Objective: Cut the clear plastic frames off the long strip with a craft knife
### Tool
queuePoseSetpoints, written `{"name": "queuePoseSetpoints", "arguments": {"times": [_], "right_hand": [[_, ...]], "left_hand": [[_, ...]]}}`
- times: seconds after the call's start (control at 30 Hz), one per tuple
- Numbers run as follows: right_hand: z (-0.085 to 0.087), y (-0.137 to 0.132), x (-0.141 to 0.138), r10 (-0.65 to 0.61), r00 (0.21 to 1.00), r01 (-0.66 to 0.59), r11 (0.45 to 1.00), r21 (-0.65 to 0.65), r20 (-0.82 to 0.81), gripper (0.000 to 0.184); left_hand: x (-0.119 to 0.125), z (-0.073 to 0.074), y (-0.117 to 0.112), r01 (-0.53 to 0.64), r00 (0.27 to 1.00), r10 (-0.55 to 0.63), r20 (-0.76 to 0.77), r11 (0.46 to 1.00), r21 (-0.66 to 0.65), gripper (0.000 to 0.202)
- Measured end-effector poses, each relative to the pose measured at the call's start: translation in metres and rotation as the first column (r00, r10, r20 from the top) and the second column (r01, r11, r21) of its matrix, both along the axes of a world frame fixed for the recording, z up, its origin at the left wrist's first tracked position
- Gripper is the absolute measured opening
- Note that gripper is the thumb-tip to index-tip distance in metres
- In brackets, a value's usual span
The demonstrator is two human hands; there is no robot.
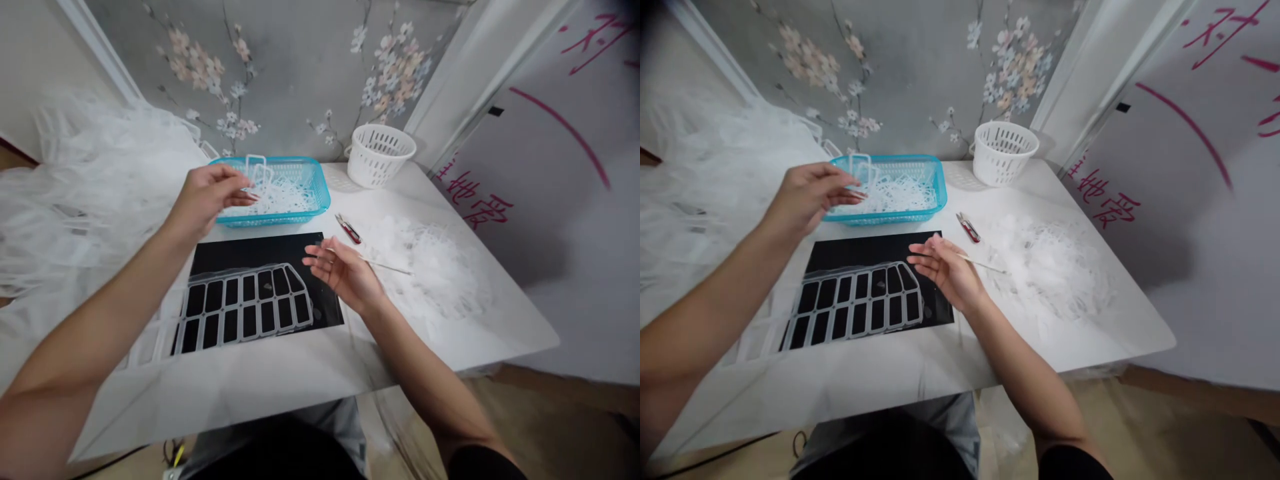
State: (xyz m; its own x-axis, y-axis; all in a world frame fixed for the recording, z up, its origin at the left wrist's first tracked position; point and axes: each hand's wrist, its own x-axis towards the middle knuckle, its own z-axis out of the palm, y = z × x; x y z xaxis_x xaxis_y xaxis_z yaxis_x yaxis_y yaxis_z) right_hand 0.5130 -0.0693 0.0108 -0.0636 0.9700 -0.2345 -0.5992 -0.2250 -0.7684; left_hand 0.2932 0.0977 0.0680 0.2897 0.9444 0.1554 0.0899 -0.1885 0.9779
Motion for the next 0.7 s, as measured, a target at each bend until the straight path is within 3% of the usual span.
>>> {"name": "queuePoseSetpoints", "arguments": {"times": [0.03,0.1,0.17,0.2,0.27,0.37,0.47,0.6,0.7], "right_hand": [[-0.003,0.002,0.002,-0.017,0.997,0.017,1.0,0.01,0.076,0.039],[-0.008,0.005,0.005,-0.057,0.975,0.05,0.998,0.038,0.216,0.056],[-0.012,0.001,0.004,-0.118,0.935,0.093,0.992,0.088,0.334,0.061],[-0.013,-0.004,0.002,-0.156,0.91,0.118,0.986,0.121,0.384,0.06],[-0.018,-0.018,-0.004,-0.218,0.853,0.144,0.972,0.187,0.474,0.052],[-0.029,-0.046,-0.016,-0.208,0.772,0.086,0.971,0.225,0.601,0.037],[-0.044,-0.069,-0.023,-0.12,0.701,0.008,0.987,0.162,0.702,0.027],[-0.056,-0.082,-0.025,-0.057,0.667,-0.05,0.991,0.121,0.743,0.02],[-0.058,-0.083,-0.023,-0.019,0.654,-0.105,0.988,0.116,0.756,0.016]], "left_hand": [[-0.005,0.0,0.011,-0.001,0.976,0.015,-0.217,0.998,0.063,0.028],[-0.016,-0.002,0.017,0.051,0.816,0.09,-0.57,0.973,0.227,0.033],[-0.029,-0.009,0.003,0.159,0.668,0.182,-0.721,0.912,0.377,0.033],[-0.034,-0.015,-0.012,0.22,0.642,0.207,-0.738,0.872,0.437,0.032],[-0.044,-0.03,-0.052,0.351,0.659,0.168,-0.733,0.793,0.498,0.029],[-0.051,-0.059,-0.119,0.563,0.696,-0.057,-0.716,0.662,0.495,0.027],[-0.051,-0.087,-0.167,0.659,0.69,-0.238,-0.683,0.596,0.459,0.026],[-0.051,-0.113,-0.188,0.769,0.605,-0.358,-0.711,0.496,0.403,0.036],[-0.055,-0.124,-0.188,0.802,0.564,-0.407,-0.719,0.476,0.36,0.042]]}}
